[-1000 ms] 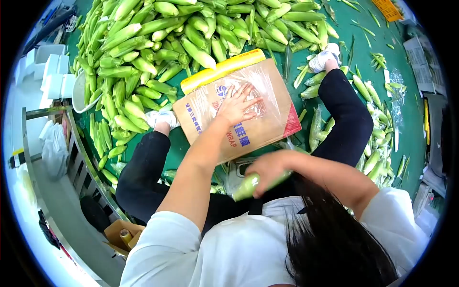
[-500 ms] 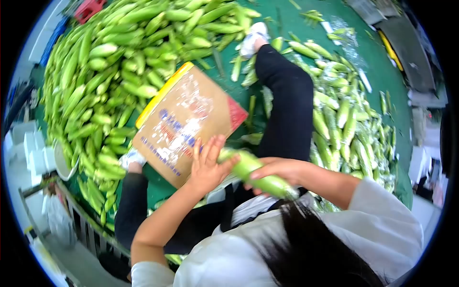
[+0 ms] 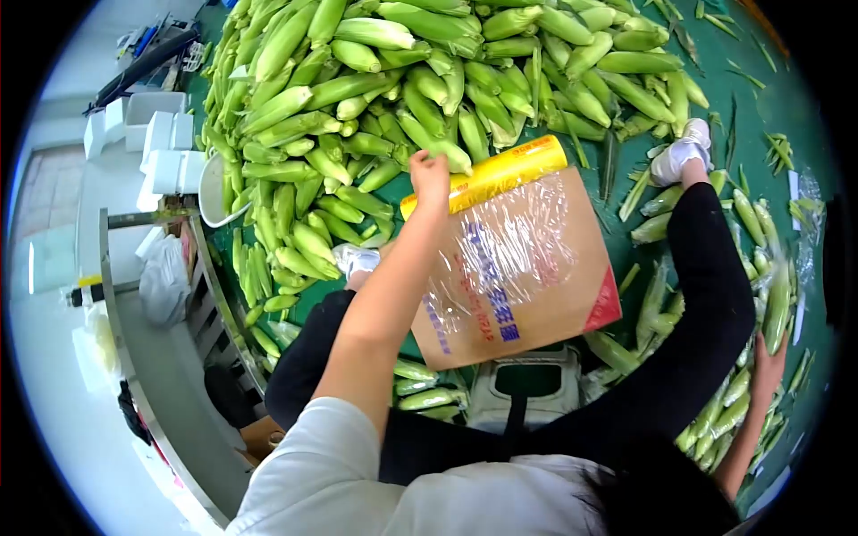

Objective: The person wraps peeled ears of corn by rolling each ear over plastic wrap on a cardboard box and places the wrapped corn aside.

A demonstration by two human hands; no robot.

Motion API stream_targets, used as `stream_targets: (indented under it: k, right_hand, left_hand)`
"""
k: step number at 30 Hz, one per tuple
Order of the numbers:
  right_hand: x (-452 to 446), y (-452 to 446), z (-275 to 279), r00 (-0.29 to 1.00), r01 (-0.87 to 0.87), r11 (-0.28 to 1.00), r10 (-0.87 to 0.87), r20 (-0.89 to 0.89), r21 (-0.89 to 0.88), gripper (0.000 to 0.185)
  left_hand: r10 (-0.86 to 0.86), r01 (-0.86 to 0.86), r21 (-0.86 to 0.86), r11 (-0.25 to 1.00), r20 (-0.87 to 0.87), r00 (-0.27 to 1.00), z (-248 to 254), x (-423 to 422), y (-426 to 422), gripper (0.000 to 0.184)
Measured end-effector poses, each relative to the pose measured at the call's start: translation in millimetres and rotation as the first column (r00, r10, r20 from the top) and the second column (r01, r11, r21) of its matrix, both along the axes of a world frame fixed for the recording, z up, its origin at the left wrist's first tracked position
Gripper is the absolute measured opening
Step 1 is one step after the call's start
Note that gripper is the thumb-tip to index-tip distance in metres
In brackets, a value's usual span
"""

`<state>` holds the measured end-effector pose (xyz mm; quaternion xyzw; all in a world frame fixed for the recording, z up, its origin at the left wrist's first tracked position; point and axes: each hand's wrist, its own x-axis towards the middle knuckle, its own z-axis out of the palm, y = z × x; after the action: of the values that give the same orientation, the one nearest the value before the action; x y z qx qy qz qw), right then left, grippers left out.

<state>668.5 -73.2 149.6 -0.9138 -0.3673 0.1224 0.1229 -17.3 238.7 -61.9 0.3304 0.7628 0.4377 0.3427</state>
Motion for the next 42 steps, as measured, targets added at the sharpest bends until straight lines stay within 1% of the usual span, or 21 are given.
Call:
stream_targets:
  k: [1,3,5,6,8,10,12,13,14,17,18,19,23,25,27,32,33,35,38,40,42]
  right_hand:
    - [30.2,-21.5,-17.5,0.998,0.059,0.988,-0.053,0.044,-0.143,0.077]
    - [75.1,-49.3,-42.4,0.982,0.112,0.953,-0.064,0.177,-0.281,0.076]
    - [88.5,-47.9,-54.1,0.932,-0.171,0.984,0.144,0.334,0.054,0.066]
    - [-3.6,16.4,-7.2,0.877,-0.309,0.945,0.241,0.415,0.104,0.059]
    - [-145.5,90.8,21.6,0.982,-0.186,0.929,0.182,0.041,0.319,0.047]
    - [-262.8,126.3,26.6,0.838,-0.255,0.935,0.342,-0.426,0.248,0.036]
    - [-312.2,126.7,-36.9,0.711,-0.439,0.885,0.447,-0.543,0.155,0.043]
    - [-331.0,129.6,-61.8,0.692,-0.593,0.785,0.611,-0.384,0.181,0.049]
    - [-348.6,131.4,-78.3,0.71,-0.615,0.782,0.606,-0.359,0.105,0.051]
    - [-367.6,128.7,-102.5,0.715,-0.636,0.772,0.598,-0.363,0.019,0.043]
    - [-371.6,127.7,-105.8,0.724,-0.632,0.775,0.602,-0.335,0.026,0.036]
    - [-373.5,125.6,-112.8,0.714,-0.634,0.771,0.613,-0.337,0.059,0.03]
    - [-370.5,128.6,-132.3,0.69,-0.631,0.743,0.669,-0.276,0.223,0.01]
    - [-366.0,125.7,-130.5,0.678,-0.569,0.801,0.585,-0.445,0.187,0.012]
    - [-362.0,110.1,-134.4,0.659,-0.396,0.902,0.411,-0.63,0.174,0.013]
    - [-361.7,96.7,-114.1,0.322,0.003,1.0,0.004,-0.947,0.005,0.011]
    - [-362.1,95.9,-111.3,0.285,0.03,0.999,-0.039,-0.958,-0.032,0.01]
    - [-364.4,102.6,-103.8,0.193,0.145,0.987,-0.1,-0.976,-0.073,0.009]
    - [-358.0,100.2,-99.9,0.042,0.258,0.964,-0.073,-0.996,-0.06,0.012]
    - [-349.1,102.0,-105.1,-0.097,0.332,0.939,-0.059,-0.994,-0.088,0.011]
    - [-346.7,101.4,-103.9,-0.093,0.356,0.931,-0.051,-0.994,-0.081,0.01]
  left_hand:
    - [0.141,-0.161,-0.171,0.972,-0.125,0.982,20.7,11.1,17.8,0.064]
    - [0.126,-0.126,-0.243,0.962,-0.012,0.992,-69.6,-14.2,58.2,0.074]
    - [0.198,-0.149,-0.302,0.941,0.138,0.97,-83.2,-13.4,71.5,0.066]
    - [0.239,-0.161,-0.335,0.928,0.205,0.949,-90.0,-13.0,78.2,0.062]
    - [0.335,-0.064,-0.437,0.897,0.579,0.743,-44.8,-1.4,69.6,0.034]
    - [0.32,-0.085,-0.34,0.937,0.731,0.602,-45.1,-15.0,49.3,0.02]
    - [0.313,-0.101,-0.299,0.949,0.845,0.434,-55.2,-49.2,12.7,0.013]
    - [0.344,-0.138,-0.315,0.939,0.862,0.372,-33.9,-46.2,-5.8,0.014]
    - [0.375,-0.167,-0.338,0.926,0.873,0.312,-14.8,-40.9,-19.1,0.02]
    - [0.549,-0.276,-0.475,0.835,0.75,0.369,-10.7,-30.8,-24.0,0.054]
    - [0.508,-0.171,-0.485,0.858,0.749,0.424,-15.2,-25.7,-16.2,0.079]
    - [0.513,-0.022,-0.549,0.836,0.766,0.387,-42.5,-30.4,-1.1,0.081]
    - [0.355,-0.09,-0.45,0.888,0.549,0.757,-57.0,18.4,49.7,0.084]
    - [0.29,-0.129,-0.382,0.915,0.401,0.869,-113.9,22.6,77.2,0.083]
    - [0.256,0.011,-0.52,0.854,0.439,0.861,-133.1,10.8,92.5,0.083]
    - [0.432,-0.025,-0.532,0.847,0.66,0.615,-96.2,18.0,109.0,0.069]
    - [0.424,-0.034,-0.536,0.843,0.625,0.655,-100.9,18.2,112.5,0.062]
    - [0.439,-0.117,-0.438,0.892,0.771,0.462,-113.8,18.4,119.2,0.06]
    - [0.415,-0.14,-0.391,0.91,0.866,0.278,-70.4,23.2,74.5,0.06]
    - [0.414,-0.14,-0.391,0.91,0.872,0.261,8.9,28.8,28.6,0.064]
    - [0.344,-0.151,-0.312,0.938,0.889,0.303,50.9,35.6,-19.9,0.068]
